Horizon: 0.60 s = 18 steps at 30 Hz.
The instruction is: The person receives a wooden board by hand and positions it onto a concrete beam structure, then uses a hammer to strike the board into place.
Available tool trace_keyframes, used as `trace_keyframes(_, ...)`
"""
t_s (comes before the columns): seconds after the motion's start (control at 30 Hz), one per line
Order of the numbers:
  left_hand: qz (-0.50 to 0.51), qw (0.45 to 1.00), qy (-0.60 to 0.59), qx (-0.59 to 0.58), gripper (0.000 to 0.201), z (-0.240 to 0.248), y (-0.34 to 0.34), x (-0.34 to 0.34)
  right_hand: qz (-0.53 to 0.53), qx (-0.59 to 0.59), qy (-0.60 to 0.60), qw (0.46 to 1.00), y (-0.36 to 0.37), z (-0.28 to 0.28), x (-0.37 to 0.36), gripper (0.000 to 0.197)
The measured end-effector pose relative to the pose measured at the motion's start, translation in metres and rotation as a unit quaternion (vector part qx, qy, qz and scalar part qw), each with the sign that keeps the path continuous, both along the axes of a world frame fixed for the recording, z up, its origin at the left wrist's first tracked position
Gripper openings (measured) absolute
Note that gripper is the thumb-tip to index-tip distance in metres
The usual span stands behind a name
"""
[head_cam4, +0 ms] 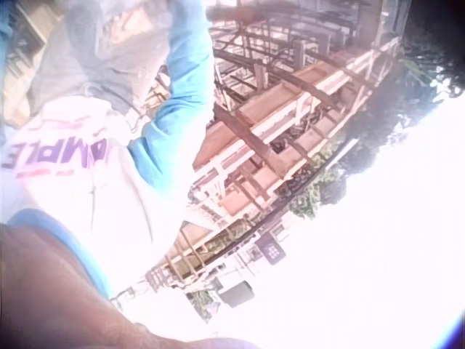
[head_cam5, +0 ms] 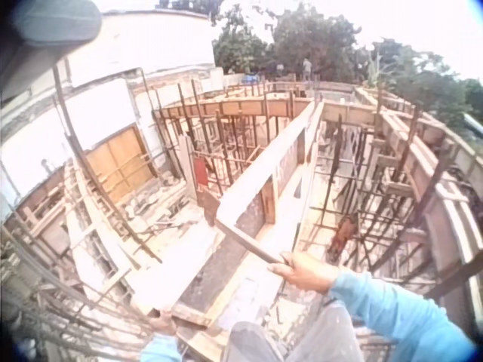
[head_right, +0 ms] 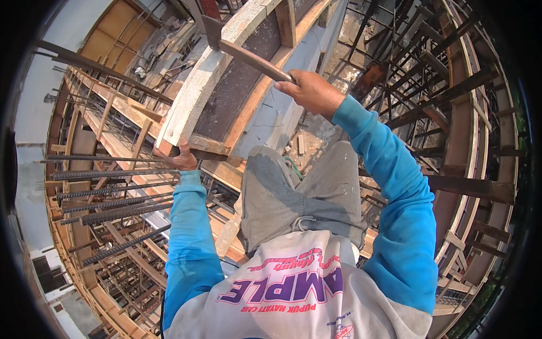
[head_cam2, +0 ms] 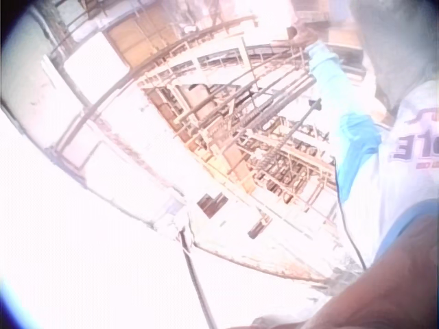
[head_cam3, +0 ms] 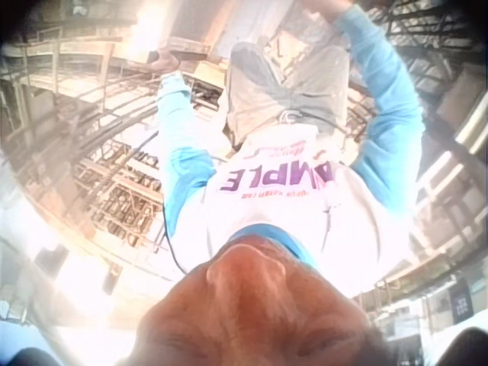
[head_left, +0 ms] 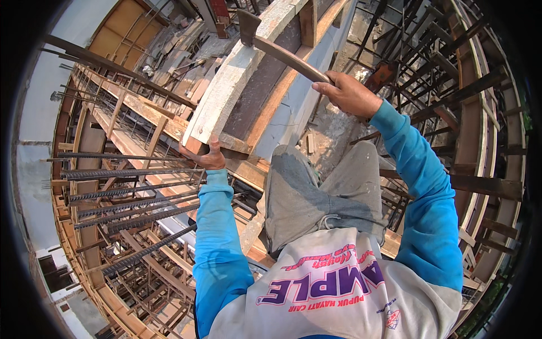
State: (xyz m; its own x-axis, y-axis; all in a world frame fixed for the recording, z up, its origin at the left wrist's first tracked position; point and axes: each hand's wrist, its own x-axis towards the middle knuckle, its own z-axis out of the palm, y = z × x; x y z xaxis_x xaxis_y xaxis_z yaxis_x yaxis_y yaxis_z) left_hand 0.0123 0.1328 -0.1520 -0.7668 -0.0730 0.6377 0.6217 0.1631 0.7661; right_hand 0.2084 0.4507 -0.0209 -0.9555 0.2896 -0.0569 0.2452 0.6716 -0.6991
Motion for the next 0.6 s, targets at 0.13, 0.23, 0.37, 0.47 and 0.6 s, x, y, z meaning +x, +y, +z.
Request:
trace_keyframes(0.13,0.022,1.000,0.012,-0.003,0.103,0.007,0.009,0.008,-0.061,-0.121,0.034,0.990,0.004,0.067,0.006,0.040)
trace_keyframes(0.23,0.004,0.999,0.013,-0.041,0.099,0.003,0.004,0.007,-0.086,-0.081,0.304,0.945,0.027,0.117,-0.003,0.037)
trace_keyframes(0.37,0.064,0.995,0.047,-0.068,0.100,-0.020,-0.016,-0.005,-0.126,-0.056,0.590,0.795,0.079,0.188,-0.060,0.026)
trace_keyframes(0.47,0.046,0.997,0.034,-0.046,0.100,-0.006,-0.004,0.000,-0.344,-0.041,0.477,0.807,0.138,0.133,-0.096,0.037)
trace_keyframes(0.6,0.093,0.985,0.094,-0.113,0.097,-0.036,-0.012,-0.014,-0.310,0.078,-0.058,0.946,0.220,-0.021,-0.104,0.049)
